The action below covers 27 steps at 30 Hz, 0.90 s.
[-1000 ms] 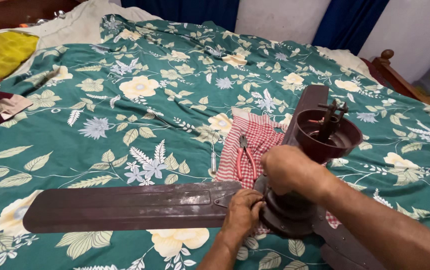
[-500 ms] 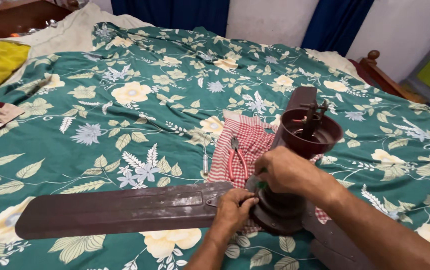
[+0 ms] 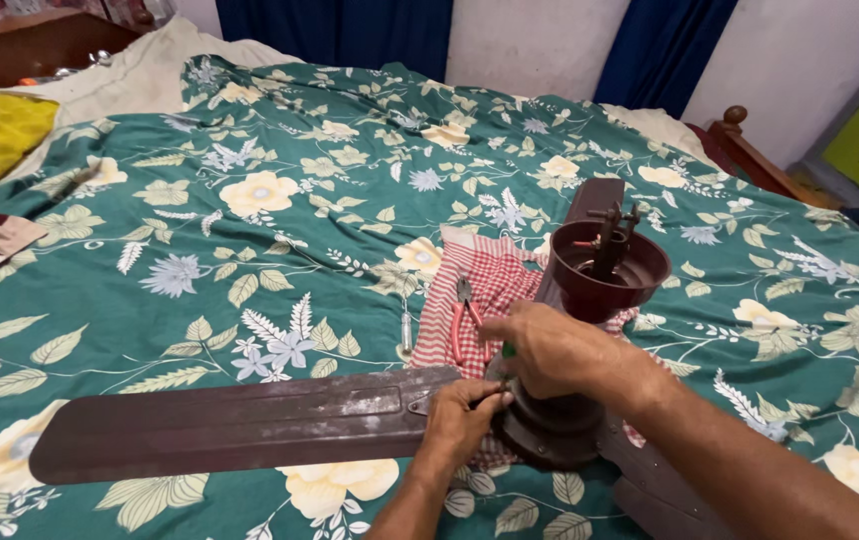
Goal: The person uses a screwdriver and pliers to tighten screws on the central hub of a ceiling fan placed on a bed. The person repeatedly adjusts the fan blades and secures the hub components throughout the clip.
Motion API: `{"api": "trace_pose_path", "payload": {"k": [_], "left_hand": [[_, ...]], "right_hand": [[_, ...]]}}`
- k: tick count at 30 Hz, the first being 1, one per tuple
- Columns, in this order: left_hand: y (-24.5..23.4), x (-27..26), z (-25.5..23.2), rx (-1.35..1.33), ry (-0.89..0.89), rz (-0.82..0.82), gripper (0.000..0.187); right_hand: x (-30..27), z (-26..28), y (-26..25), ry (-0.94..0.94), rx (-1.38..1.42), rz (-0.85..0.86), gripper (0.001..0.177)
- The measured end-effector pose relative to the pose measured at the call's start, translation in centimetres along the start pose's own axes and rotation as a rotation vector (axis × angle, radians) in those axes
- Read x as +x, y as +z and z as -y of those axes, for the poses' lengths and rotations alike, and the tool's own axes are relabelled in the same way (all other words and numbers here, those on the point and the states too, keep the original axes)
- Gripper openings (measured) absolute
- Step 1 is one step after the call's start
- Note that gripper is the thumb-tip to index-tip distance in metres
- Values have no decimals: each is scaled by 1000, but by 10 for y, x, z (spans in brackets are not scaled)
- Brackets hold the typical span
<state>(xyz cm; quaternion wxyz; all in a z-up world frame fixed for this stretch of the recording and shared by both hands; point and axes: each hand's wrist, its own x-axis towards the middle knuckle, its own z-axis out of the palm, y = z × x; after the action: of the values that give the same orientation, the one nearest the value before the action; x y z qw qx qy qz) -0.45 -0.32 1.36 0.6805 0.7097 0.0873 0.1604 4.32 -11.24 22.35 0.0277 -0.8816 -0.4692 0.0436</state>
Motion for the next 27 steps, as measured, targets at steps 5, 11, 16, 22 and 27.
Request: {"api": "trace_pose_path", "payload": {"k": [5, 11, 16, 22, 27], "left_hand": [[6, 3, -3, -15, -145, -16, 22], [5, 5, -7, 153, -10, -56, 25], [-2, -1, -8, 31, 22, 11, 25], [7, 4, 7, 21, -93, -16, 26], [9, 8, 27, 105, 85, -38, 26]], "right_hand": [[5, 2, -2, 98, 33, 11, 20], [0, 11, -13, 364, -86, 121, 47], [2, 2, -13, 159, 56, 98, 17], [8, -10, 7, -142, 43, -194, 34], [7, 4, 8, 260, -89, -79, 24]]}}
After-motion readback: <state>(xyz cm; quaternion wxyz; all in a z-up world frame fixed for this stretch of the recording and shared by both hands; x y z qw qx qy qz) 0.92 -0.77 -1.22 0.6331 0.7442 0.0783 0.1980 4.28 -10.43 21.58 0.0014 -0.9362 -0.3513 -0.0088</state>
